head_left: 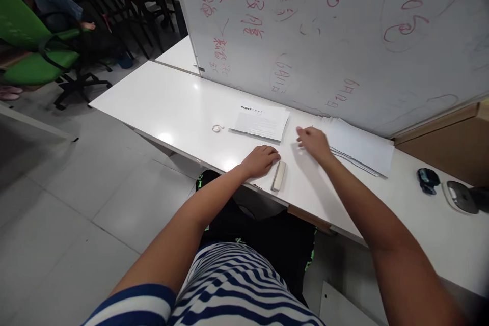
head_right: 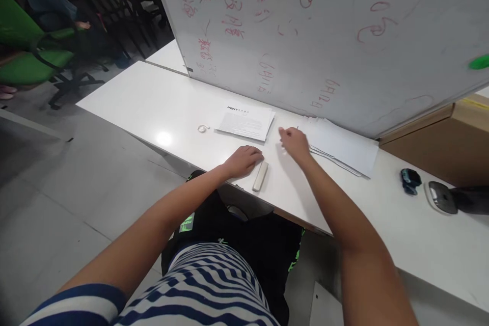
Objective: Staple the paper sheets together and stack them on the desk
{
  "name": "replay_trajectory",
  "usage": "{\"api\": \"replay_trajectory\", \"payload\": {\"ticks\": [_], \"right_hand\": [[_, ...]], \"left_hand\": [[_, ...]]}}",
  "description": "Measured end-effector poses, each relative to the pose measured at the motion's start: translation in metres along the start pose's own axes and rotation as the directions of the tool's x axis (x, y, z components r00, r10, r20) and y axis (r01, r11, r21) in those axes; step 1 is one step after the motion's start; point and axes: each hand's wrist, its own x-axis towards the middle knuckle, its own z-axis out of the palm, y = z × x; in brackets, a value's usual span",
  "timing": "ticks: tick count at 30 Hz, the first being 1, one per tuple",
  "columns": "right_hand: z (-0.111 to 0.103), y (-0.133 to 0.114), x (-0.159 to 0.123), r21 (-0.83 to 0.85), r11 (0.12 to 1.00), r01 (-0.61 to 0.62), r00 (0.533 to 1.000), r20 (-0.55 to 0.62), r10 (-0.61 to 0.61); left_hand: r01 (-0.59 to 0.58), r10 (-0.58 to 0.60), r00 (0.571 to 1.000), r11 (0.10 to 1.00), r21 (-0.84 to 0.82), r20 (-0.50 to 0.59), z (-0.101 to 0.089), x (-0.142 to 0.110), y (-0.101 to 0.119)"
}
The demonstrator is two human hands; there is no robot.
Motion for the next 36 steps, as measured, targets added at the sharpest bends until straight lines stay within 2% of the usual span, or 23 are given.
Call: {"api": "replay_trajectory", "payload": {"ticks": [1, 2, 4, 7, 11, 17, 22, 29, 36], "right_hand": [[0.011, -0.013, 0.001, 0.036, 0.999, -0.028, 0.996, 0.087, 0.025], [0.019, -0.025, 0.003, 0.030, 0.999, -0.043, 0.991, 0.126, 0.039], [0.030, -0.041, 0.007, -0.033, 0.998, -0.047, 0.989, 0.142, 0.052], [0.036, -0.048, 0.012, -0.130, 0.990, -0.050, 0.987, 0.148, 0.069], [0.039, -0.039, 0.015, -0.127, 0.987, -0.100, 0.983, 0.139, 0.118], [0.046, -0.019, 0.021, 0.198, 0.965, -0.170, 0.977, 0.165, 0.138], [0.045, -0.013, 0.023, 0.330, 0.921, -0.208, 0.972, 0.173, 0.158], [0.039, -0.004, 0.003, 0.524, 0.836, -0.163, 0.986, 0.053, 0.158], [0.016, 0.010, -0.017, 0.636, 0.765, -0.098, 0.987, -0.038, 0.158]], "left_hand": [[-0.004, 0.004, 1.000, 1.000, 0.003, -0.008, 0.000, 0.000, 0.000], [-0.005, 0.005, 1.000, 1.000, 0.007, -0.015, 0.001, 0.000, -0.001], [-0.003, 0.003, 1.000, 1.000, 0.018, -0.020, 0.001, 0.000, -0.001], [-0.005, 0.005, 1.000, 1.000, 0.028, -0.004, 0.000, 0.000, -0.001], [-0.008, 0.008, 1.000, 1.000, 0.029, 0.015, -0.002, 0.000, 0.000], [-0.008, 0.008, 1.000, 0.999, 0.040, -0.005, 0.000, 0.000, -0.001], [-0.005, 0.006, 1.000, 0.999, 0.033, -0.007, 0.000, 0.000, -0.001], [-0.015, 0.015, 1.000, 1.000, 0.023, -0.023, 0.002, -0.001, -0.003], [-0.014, 0.015, 0.999, 0.999, 0.031, -0.038, 0.004, -0.001, -0.003]]}}
